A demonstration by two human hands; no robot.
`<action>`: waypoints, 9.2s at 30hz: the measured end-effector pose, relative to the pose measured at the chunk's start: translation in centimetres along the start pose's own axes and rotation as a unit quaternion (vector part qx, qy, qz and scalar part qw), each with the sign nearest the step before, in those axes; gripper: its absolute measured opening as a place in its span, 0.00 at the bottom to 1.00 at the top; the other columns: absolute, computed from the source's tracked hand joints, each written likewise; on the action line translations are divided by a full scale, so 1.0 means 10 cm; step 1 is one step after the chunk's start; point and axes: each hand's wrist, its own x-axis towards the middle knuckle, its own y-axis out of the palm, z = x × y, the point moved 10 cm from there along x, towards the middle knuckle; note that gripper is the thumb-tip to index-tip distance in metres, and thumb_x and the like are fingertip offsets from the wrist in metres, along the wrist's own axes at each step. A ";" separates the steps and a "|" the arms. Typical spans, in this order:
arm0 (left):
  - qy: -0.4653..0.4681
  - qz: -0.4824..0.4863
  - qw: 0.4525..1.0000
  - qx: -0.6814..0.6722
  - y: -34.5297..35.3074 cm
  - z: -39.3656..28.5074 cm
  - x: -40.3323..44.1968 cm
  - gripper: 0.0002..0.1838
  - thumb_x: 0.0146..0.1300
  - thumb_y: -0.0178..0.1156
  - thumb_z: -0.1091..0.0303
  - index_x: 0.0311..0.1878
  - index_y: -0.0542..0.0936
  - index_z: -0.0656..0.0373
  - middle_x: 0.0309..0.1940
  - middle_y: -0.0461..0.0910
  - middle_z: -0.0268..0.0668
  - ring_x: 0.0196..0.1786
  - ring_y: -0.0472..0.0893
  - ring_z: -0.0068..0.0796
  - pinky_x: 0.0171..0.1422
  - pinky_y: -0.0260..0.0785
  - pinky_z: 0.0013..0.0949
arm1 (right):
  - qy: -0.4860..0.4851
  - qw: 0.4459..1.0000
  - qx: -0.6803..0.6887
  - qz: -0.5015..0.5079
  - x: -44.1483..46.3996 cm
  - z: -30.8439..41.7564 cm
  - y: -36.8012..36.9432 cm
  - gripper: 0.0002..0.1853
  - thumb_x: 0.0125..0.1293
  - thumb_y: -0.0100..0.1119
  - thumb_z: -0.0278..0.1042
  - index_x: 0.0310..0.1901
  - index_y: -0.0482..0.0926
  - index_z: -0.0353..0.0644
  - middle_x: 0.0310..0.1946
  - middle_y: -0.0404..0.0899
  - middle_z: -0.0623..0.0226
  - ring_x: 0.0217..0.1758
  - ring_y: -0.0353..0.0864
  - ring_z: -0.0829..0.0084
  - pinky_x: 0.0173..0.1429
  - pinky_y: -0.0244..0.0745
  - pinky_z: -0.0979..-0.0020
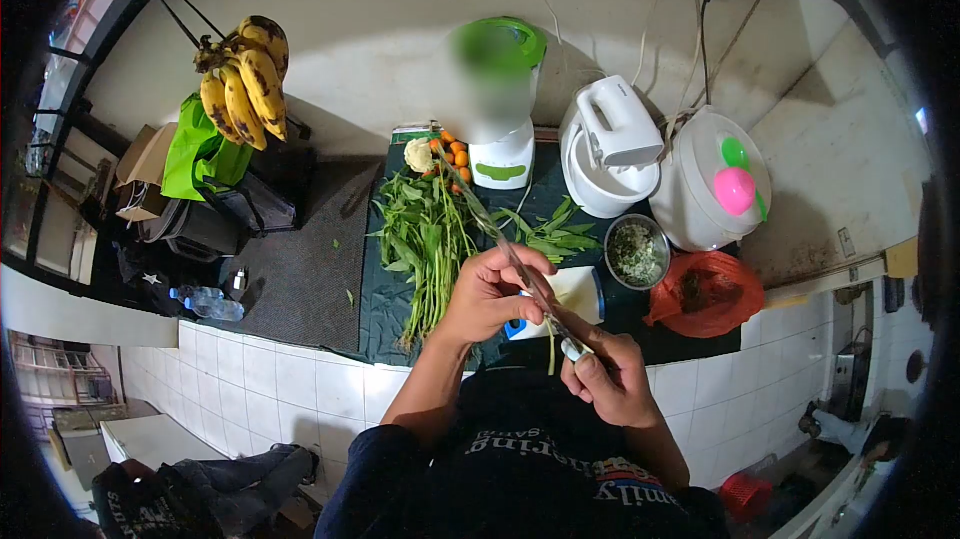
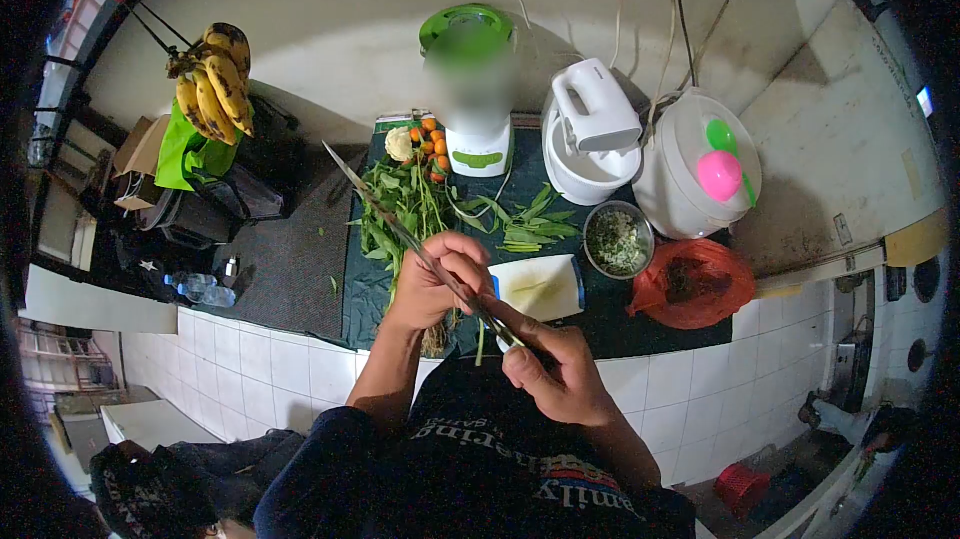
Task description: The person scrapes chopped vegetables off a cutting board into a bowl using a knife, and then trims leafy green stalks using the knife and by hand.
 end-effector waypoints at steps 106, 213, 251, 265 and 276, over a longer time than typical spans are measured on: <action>-0.184 -0.033 0.981 -0.055 -0.65 1.09 -0.02 0.07 0.75 0.56 0.73 0.53 0.73 0.57 0.51 0.81 0.38 0.53 0.83 0.31 0.62 0.75 0.37 | 0.157 0.979 0.001 -0.129 -0.33 -1.13 -0.56 0.23 0.80 0.48 0.37 0.72 0.69 0.40 0.21 0.73 0.74 0.22 0.69 0.85 0.28 0.66 0.77; -0.075 -0.046 0.950 -0.299 -0.20 0.91 -0.02 0.23 0.67 0.67 0.74 0.65 0.76 0.56 0.45 0.84 0.30 0.49 0.83 0.23 0.58 0.76 0.29 | 0.117 0.986 0.048 -0.107 0.05 -0.43 -0.09 0.25 0.83 0.42 0.43 0.77 0.63 0.47 0.20 0.70 0.75 0.19 0.66 0.86 0.23 0.63 0.80; -0.107 -0.060 0.956 -0.266 -0.18 1.06 0.02 0.31 0.66 0.70 0.66 0.70 0.71 0.65 0.38 0.81 0.27 0.36 0.77 0.17 0.45 0.71 0.22 | 0.125 0.985 0.006 -0.116 0.01 -0.56 -0.11 0.26 0.83 0.41 0.47 0.76 0.63 0.43 0.20 0.71 0.72 0.17 0.67 0.84 0.22 0.62 0.80; -0.097 -0.083 0.964 -0.234 -0.24 1.08 0.03 0.40 0.64 0.72 0.56 0.74 0.65 0.62 0.36 0.72 0.26 0.38 0.73 0.19 0.42 0.70 0.23 | 0.152 0.981 0.034 -0.113 -0.06 -0.72 -0.08 0.27 0.83 0.43 0.48 0.76 0.63 0.44 0.20 0.72 0.72 0.17 0.66 0.84 0.21 0.61 0.80; -0.072 -0.038 0.962 -0.262 -0.28 1.04 0.03 0.21 0.71 0.65 0.64 0.64 0.76 0.58 0.50 0.81 0.31 0.47 0.79 0.21 0.59 0.74 0.30 | 0.176 0.975 0.065 -0.116 -0.07 -0.74 -0.07 0.26 0.83 0.44 0.46 0.76 0.64 0.48 0.20 0.71 0.74 0.20 0.68 0.84 0.22 0.64 0.79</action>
